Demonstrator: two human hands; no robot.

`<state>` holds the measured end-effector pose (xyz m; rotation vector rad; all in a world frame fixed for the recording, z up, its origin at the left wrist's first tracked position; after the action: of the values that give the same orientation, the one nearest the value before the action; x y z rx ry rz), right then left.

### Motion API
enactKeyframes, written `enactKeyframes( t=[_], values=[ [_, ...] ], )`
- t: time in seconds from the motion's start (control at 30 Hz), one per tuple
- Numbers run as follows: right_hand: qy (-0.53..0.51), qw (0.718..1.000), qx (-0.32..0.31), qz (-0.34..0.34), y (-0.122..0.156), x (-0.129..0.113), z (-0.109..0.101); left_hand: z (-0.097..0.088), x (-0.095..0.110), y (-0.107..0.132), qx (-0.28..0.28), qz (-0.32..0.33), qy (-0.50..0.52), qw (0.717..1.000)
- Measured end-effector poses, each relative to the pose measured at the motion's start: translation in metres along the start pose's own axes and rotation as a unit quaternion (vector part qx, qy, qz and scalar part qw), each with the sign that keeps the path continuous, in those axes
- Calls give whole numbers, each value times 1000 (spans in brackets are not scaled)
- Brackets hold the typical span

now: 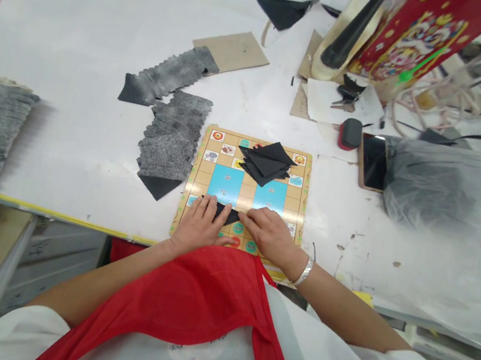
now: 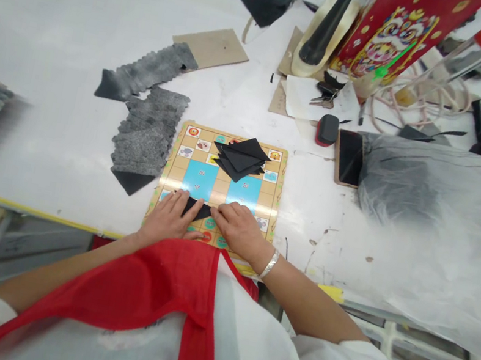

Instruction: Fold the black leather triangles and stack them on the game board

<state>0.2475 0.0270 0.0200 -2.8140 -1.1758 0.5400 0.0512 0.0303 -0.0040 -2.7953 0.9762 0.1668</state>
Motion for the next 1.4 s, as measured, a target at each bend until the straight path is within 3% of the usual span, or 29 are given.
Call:
enactKeyframes(
  t=[0.23, 0.43, 0.63, 0.7, 1.07, 1.27, 1.4],
  values=[
    [5, 1000, 2, 4, 1, -1, -1, -8, 5, -2, 16, 18, -8, 1000],
    [-12, 999, -17, 26, 3, 1, 2, -1, 12, -8, 4, 44, 51, 998],
    [-102, 983, 97, 118, 16, 9, 4, 3, 12, -6, 9, 52, 70, 996],
    [-105, 980, 109, 131, 19, 7, 4, 3, 12, -5, 9, 52, 77, 996],
    [-42, 995, 28, 89, 20, -4, 9, 0, 12, -6, -5, 52, 61, 997],
    [-86, 987, 35, 131, 19, -5, 6, -1, 13, -7, -10, 47, 67, 997],
    [-29, 992, 6, 123, 15, -16, 5, 0, 13, -7, -17, 49, 72, 996]
  ],
)
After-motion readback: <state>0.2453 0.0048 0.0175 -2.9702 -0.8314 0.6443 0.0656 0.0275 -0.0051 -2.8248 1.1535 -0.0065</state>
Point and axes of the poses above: each hand's wrist, its own y-axis away from the middle knuckle, its own z-axis out of the palm, x = y × z, the point moved 2 cm from there along -y, towards the middle knuckle, and after that the axes turned 9 degrees about -y, right-handed, at the moved point
